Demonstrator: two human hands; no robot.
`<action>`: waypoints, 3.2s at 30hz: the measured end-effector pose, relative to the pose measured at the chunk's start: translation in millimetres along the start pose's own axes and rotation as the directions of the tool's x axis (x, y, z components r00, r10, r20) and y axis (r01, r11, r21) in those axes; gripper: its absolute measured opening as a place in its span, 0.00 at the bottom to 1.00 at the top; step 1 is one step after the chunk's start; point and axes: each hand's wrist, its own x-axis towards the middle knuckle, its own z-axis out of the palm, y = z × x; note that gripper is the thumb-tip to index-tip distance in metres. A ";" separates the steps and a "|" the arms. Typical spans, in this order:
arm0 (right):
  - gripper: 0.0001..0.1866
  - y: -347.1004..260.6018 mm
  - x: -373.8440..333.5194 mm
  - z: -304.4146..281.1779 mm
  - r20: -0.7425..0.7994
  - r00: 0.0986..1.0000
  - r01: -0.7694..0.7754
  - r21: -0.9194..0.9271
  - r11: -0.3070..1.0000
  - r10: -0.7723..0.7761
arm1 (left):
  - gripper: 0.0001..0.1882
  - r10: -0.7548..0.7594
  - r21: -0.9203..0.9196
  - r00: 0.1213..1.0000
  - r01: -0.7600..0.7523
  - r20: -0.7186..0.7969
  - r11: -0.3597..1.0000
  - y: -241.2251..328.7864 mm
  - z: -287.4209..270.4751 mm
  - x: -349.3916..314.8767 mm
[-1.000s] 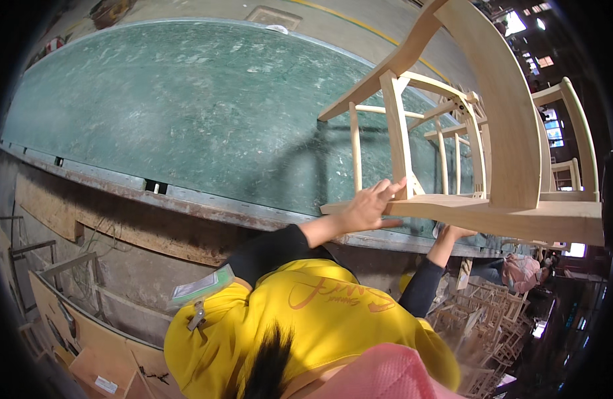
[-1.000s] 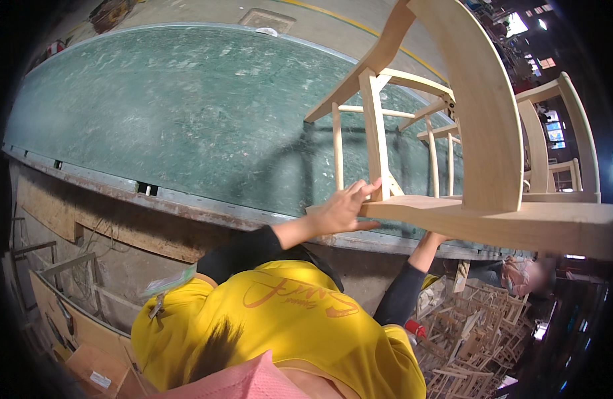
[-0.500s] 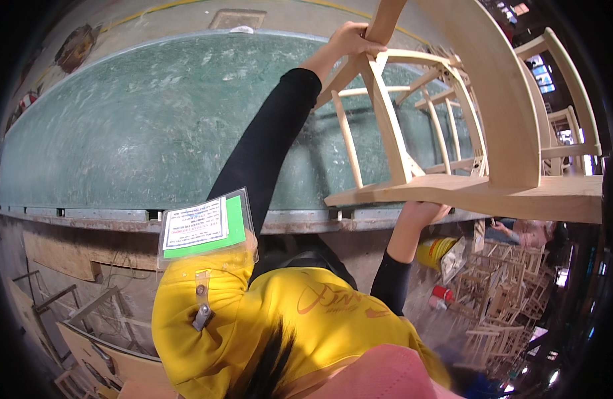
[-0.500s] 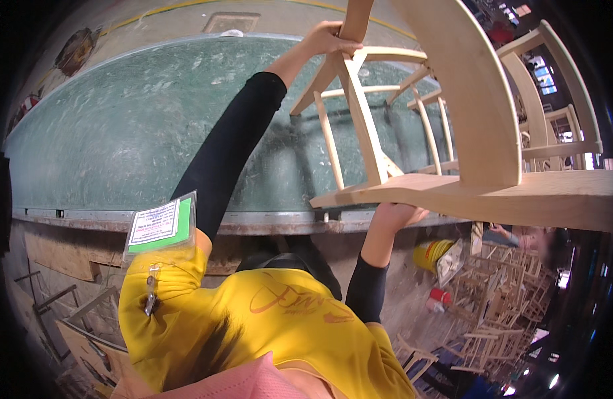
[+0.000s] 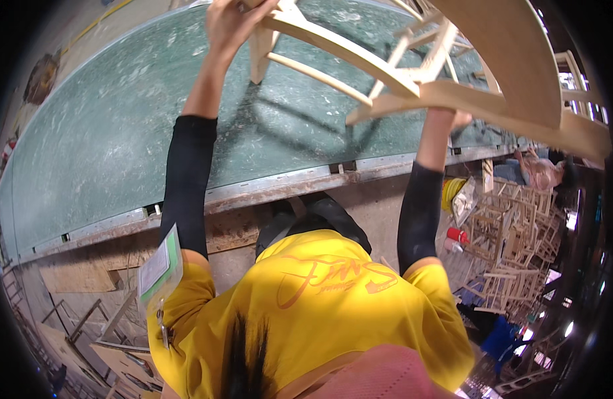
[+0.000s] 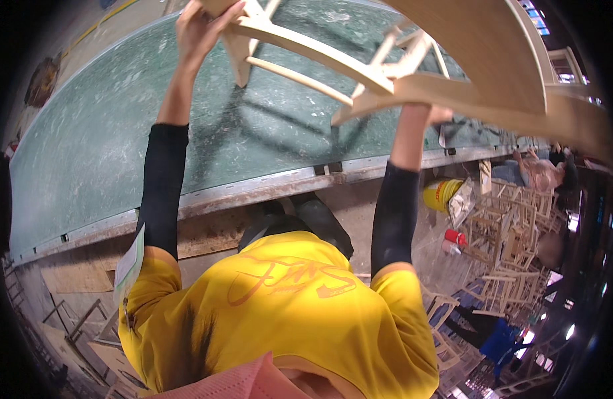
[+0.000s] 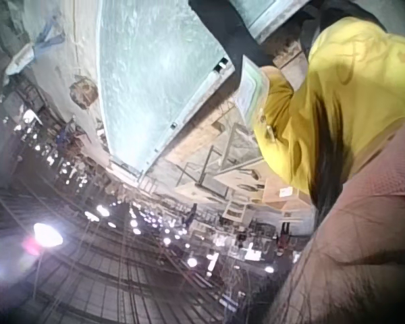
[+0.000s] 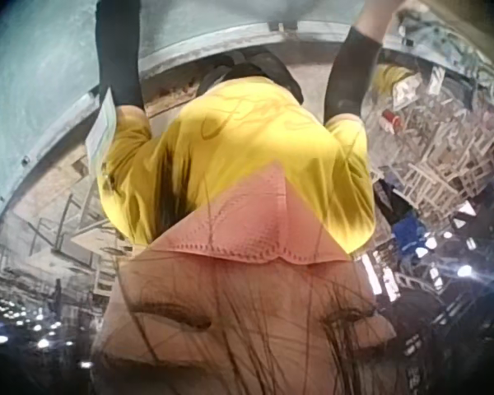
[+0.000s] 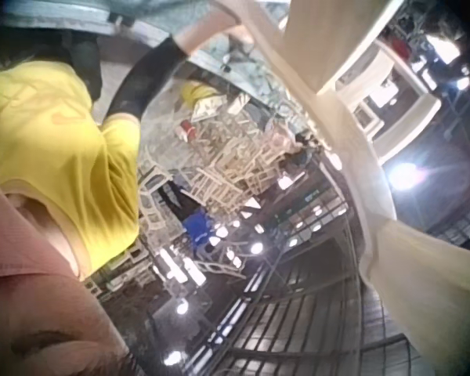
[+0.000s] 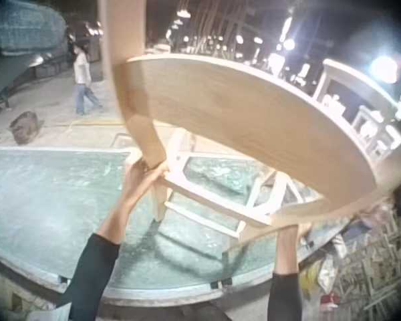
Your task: The person wipes wooden chair frames with a white cloth, moving them from a green conveyor belt to the floor. They repeatedly pick up chairs, wipe various parts, and place them down, then retrieve more chairs from the conveyor.
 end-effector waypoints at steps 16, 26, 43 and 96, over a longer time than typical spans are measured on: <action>0.04 27.2 72.4 34.4 0.329 0.917 0.345 -0.363 0.865 -0.228 | 0.09 0.464 0.353 0.884 -0.450 0.050 0.820 27.6 24.2 -16.4; 0.13 -40.4 45.3 37.6 0.286 0.906 0.409 -0.405 0.818 -0.312 | 0.06 0.357 0.265 0.930 -0.325 -0.085 0.908 137.5 40.2 -60.8; 0.09 -5.3 58.9 122.4 0.491 0.782 0.422 0.034 0.906 -0.383 | 0.11 0.047 0.090 0.965 -0.024 -0.260 0.996 147.8 -9.6 27.3; 0.12 6.7 -8.9 106.2 0.764 0.519 0.852 -0.501 0.155 -0.382 | 0.11 0.079 0.144 0.960 -0.041 -0.267 0.989 114.4 -23.3 147.5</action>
